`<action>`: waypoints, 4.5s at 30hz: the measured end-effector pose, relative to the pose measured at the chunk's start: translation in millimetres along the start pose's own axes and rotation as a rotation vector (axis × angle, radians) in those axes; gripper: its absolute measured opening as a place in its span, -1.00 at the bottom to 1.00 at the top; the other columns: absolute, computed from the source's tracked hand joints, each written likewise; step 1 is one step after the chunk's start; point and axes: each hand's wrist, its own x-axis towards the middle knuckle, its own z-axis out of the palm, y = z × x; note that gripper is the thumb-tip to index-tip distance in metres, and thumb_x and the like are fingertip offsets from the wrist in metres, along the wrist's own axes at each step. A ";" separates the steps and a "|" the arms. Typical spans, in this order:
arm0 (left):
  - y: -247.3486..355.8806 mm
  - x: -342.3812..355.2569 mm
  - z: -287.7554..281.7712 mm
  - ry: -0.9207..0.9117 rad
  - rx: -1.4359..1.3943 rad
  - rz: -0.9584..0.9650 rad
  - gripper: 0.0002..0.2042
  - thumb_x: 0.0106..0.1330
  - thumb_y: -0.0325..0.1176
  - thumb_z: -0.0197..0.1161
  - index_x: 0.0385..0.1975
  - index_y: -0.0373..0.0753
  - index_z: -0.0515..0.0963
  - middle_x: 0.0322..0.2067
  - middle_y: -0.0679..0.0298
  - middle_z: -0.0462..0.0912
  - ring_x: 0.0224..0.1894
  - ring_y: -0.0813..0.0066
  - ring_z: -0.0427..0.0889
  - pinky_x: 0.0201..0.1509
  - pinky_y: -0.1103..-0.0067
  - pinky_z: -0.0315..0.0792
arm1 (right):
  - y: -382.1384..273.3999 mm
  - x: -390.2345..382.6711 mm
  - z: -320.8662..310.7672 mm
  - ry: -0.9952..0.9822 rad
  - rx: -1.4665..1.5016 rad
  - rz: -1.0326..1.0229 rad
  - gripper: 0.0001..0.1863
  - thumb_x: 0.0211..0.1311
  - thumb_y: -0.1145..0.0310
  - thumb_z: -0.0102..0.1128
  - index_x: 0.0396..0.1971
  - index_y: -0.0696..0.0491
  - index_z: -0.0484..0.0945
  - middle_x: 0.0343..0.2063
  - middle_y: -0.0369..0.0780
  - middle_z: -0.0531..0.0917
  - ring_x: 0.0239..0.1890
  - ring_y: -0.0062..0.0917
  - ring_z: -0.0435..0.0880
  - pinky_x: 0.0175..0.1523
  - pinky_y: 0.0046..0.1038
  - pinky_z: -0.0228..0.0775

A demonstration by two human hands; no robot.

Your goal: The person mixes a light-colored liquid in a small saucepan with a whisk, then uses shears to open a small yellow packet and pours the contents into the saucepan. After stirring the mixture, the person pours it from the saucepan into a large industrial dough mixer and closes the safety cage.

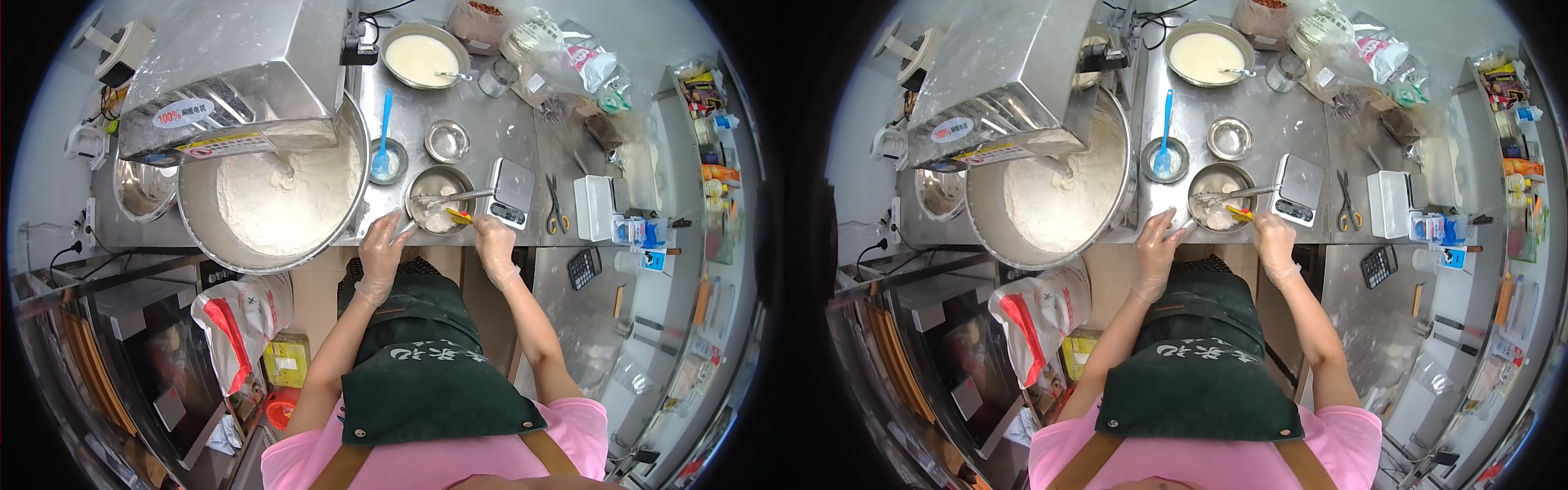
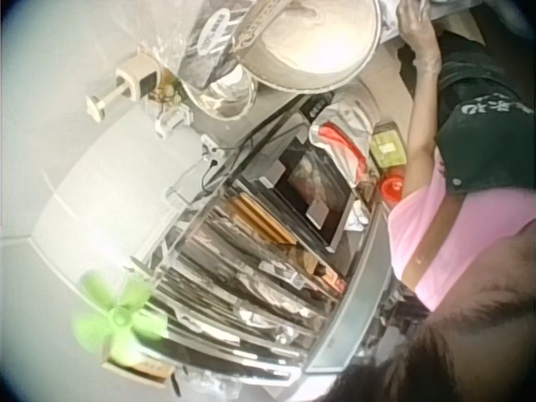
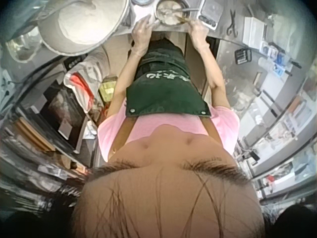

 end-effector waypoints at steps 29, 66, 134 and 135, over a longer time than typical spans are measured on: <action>95.2 -25.4 85.4 0.141 -0.232 -0.340 -0.35 -0.09 -0.37 0.60 0.10 -0.29 0.54 -0.10 0.11 0.65 -0.04 0.28 0.64 0.05 0.42 0.51 | 58.5 30.8 -4.9 -0.878 1.531 0.756 -0.84 0.30 0.46 0.17 -0.25 0.24 0.62 -0.47 -0.28 0.65 -0.52 -0.69 0.46 -0.39 -0.68 0.24; -412.5 -913.2 -348.9 2.523 -0.893 -1.288 -0.61 0.29 -0.20 0.38 -0.08 -0.38 0.49 -0.20 0.21 0.51 -0.33 0.43 0.51 -0.36 0.58 0.49 | -390.1 -288.0 140.5 -1.426 0.513 0.354 -0.73 0.40 0.40 0.10 -0.05 0.22 0.63 -0.27 -0.19 0.74 -0.42 -0.60 0.66 -0.30 -0.61 0.44; 39.0 -38.9 32.2 -0.183 0.460 -0.458 -0.63 0.26 -0.35 0.29 0.09 -0.18 0.58 -0.10 0.14 0.65 -0.07 0.11 0.66 -0.05 0.25 0.52 | 5.0 15.0 -12.5 -0.175 0.453 -0.430 -0.71 0.01 0.42 0.38 -0.20 0.00 0.65 -0.48 -0.23 0.56 -0.54 -0.37 0.59 -0.45 -0.34 0.45; 38.9 -39.4 33.8 -0.183 0.460 -0.459 -0.63 0.26 -0.35 0.29 0.09 -0.18 0.58 -0.10 0.14 0.65 -0.07 0.11 0.66 -0.05 0.25 0.52 | 5.8 25.9 -3.8 -0.110 0.467 -0.484 -0.70 -0.01 0.40 0.40 -0.20 0.00 0.65 -0.50 -0.23 0.55 -0.54 -0.37 0.59 -0.46 -0.34 0.44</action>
